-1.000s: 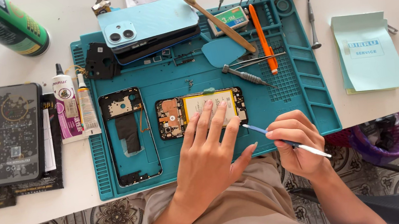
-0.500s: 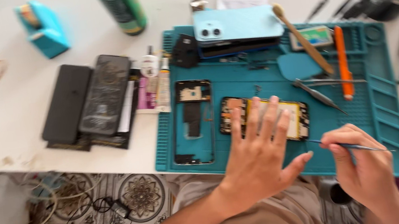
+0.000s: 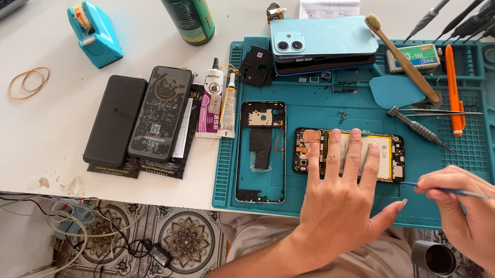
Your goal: The person removes a smartphone battery from the chassis using a plastic spudger, then places a new battery into the phone and secures it with adhesive tape. The person also handles the phone frame and internal components during the process.
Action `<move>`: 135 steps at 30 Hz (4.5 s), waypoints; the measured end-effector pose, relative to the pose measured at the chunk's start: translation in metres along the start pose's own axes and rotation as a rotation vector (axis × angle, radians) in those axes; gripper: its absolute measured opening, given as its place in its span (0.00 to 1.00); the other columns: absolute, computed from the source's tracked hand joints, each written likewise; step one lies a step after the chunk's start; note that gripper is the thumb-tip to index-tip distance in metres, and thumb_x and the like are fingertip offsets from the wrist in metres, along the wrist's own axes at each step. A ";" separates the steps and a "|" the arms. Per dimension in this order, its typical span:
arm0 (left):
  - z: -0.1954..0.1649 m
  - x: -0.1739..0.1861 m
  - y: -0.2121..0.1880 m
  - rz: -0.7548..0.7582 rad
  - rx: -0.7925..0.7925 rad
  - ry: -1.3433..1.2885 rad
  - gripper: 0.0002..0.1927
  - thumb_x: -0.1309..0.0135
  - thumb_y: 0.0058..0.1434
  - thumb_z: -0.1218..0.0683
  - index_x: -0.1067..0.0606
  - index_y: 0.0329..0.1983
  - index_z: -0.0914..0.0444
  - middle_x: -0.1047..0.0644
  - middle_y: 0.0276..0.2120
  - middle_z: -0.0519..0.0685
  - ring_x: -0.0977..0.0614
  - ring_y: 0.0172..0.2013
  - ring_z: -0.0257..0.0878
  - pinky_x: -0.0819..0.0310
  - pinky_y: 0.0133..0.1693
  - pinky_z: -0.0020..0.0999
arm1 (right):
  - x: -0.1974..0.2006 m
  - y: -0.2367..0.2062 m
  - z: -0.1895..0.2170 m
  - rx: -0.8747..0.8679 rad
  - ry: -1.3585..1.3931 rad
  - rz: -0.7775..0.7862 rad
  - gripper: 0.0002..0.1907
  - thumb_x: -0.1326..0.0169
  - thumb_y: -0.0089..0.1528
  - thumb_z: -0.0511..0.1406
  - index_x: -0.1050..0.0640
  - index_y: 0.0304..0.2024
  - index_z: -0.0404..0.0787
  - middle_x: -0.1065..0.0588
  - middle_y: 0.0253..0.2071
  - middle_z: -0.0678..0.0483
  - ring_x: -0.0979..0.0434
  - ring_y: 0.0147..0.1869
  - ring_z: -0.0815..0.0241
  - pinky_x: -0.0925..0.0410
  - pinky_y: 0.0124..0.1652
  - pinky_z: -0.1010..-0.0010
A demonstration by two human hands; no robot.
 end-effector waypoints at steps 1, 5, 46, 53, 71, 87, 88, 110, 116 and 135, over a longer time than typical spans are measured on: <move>0.000 0.000 0.000 -0.001 -0.001 0.002 0.44 0.50 0.63 0.32 0.30 0.69 0.69 0.36 0.72 0.68 0.39 0.74 0.66 0.55 0.72 0.67 | 0.000 -0.001 0.003 0.033 -0.014 0.003 0.04 0.46 0.66 0.29 0.24 0.43 0.37 0.21 0.36 0.52 0.20 0.37 0.63 0.28 0.37 0.75; 0.000 -0.001 0.000 -0.002 -0.010 0.011 0.44 0.49 0.63 0.31 0.31 0.69 0.70 0.36 0.72 0.68 0.39 0.74 0.66 0.56 0.72 0.68 | -0.002 -0.007 0.002 -0.020 -0.012 0.001 0.05 0.47 0.65 0.28 0.24 0.44 0.36 0.20 0.38 0.52 0.19 0.38 0.63 0.27 0.38 0.74; -0.001 -0.007 0.005 0.048 -0.034 -0.031 0.31 0.45 0.62 0.38 0.28 0.70 0.46 0.41 0.74 0.70 0.42 0.74 0.73 0.58 0.71 0.76 | -0.014 -0.021 0.011 0.336 -0.200 -0.074 0.14 0.33 0.50 0.30 0.17 0.39 0.39 0.22 0.34 0.51 0.21 0.33 0.53 0.29 0.34 0.67; 0.001 -0.008 0.004 0.048 -0.034 -0.031 0.32 0.46 0.63 0.38 0.29 0.70 0.48 0.40 0.74 0.69 0.41 0.74 0.72 0.57 0.70 0.76 | -0.013 -0.020 0.011 0.321 -0.172 -0.080 0.14 0.35 0.51 0.28 0.17 0.40 0.38 0.21 0.36 0.50 0.20 0.35 0.54 0.28 0.34 0.70; -0.006 -0.018 0.015 0.062 -0.025 -0.030 0.34 0.46 0.63 0.37 0.29 0.71 0.54 0.39 0.72 0.68 0.40 0.72 0.70 0.55 0.69 0.72 | 0.002 -0.026 -0.002 0.211 -0.106 -0.276 0.08 0.43 0.64 0.23 0.21 0.46 0.31 0.20 0.40 0.46 0.18 0.37 0.52 0.25 0.39 0.69; -0.011 -0.029 0.020 0.102 -0.034 -0.012 0.34 0.46 0.64 0.38 0.30 0.70 0.56 0.40 0.72 0.68 0.41 0.71 0.70 0.56 0.67 0.73 | 0.004 -0.033 -0.027 -0.059 -0.048 -0.371 0.10 0.40 0.69 0.28 0.23 0.52 0.33 0.18 0.40 0.46 0.14 0.40 0.60 0.24 0.38 0.78; -0.011 -0.029 0.020 0.098 -0.036 -0.010 0.34 0.46 0.64 0.38 0.30 0.70 0.56 0.40 0.72 0.68 0.41 0.71 0.70 0.56 0.67 0.73 | 0.004 -0.033 -0.027 -0.058 -0.050 -0.371 0.10 0.40 0.69 0.28 0.23 0.53 0.33 0.18 0.40 0.46 0.14 0.40 0.61 0.24 0.38 0.78; -0.013 -0.032 0.021 0.099 -0.034 -0.001 0.33 0.47 0.65 0.38 0.31 0.71 0.55 0.40 0.72 0.67 0.41 0.71 0.69 0.56 0.67 0.72 | 0.004 -0.033 -0.034 0.037 0.130 -0.308 0.06 0.43 0.68 0.27 0.24 0.48 0.34 0.19 0.38 0.45 0.16 0.35 0.60 0.26 0.34 0.77; -0.013 -0.032 0.021 0.101 -0.033 -0.004 0.33 0.47 0.65 0.38 0.30 0.70 0.55 0.40 0.72 0.67 0.42 0.71 0.70 0.56 0.67 0.72 | 0.004 -0.031 -0.032 0.185 0.143 -0.156 0.08 0.40 0.64 0.29 0.26 0.44 0.35 0.19 0.40 0.44 0.19 0.35 0.58 0.28 0.34 0.73; -0.012 -0.033 0.022 0.113 -0.035 -0.006 0.34 0.46 0.64 0.38 0.30 0.70 0.55 0.41 0.72 0.67 0.42 0.71 0.70 0.56 0.67 0.72 | 0.015 0.011 -0.023 -0.014 0.092 0.153 0.04 0.46 0.66 0.30 0.27 0.40 0.35 0.22 0.38 0.49 0.21 0.37 0.52 0.29 0.37 0.68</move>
Point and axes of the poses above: each hand's wrist, its own y-axis towards the middle knuckle, its own x-axis out of the back of the hand, z = x × y, the point moved 5 cm from there along y, towards the middle knuckle
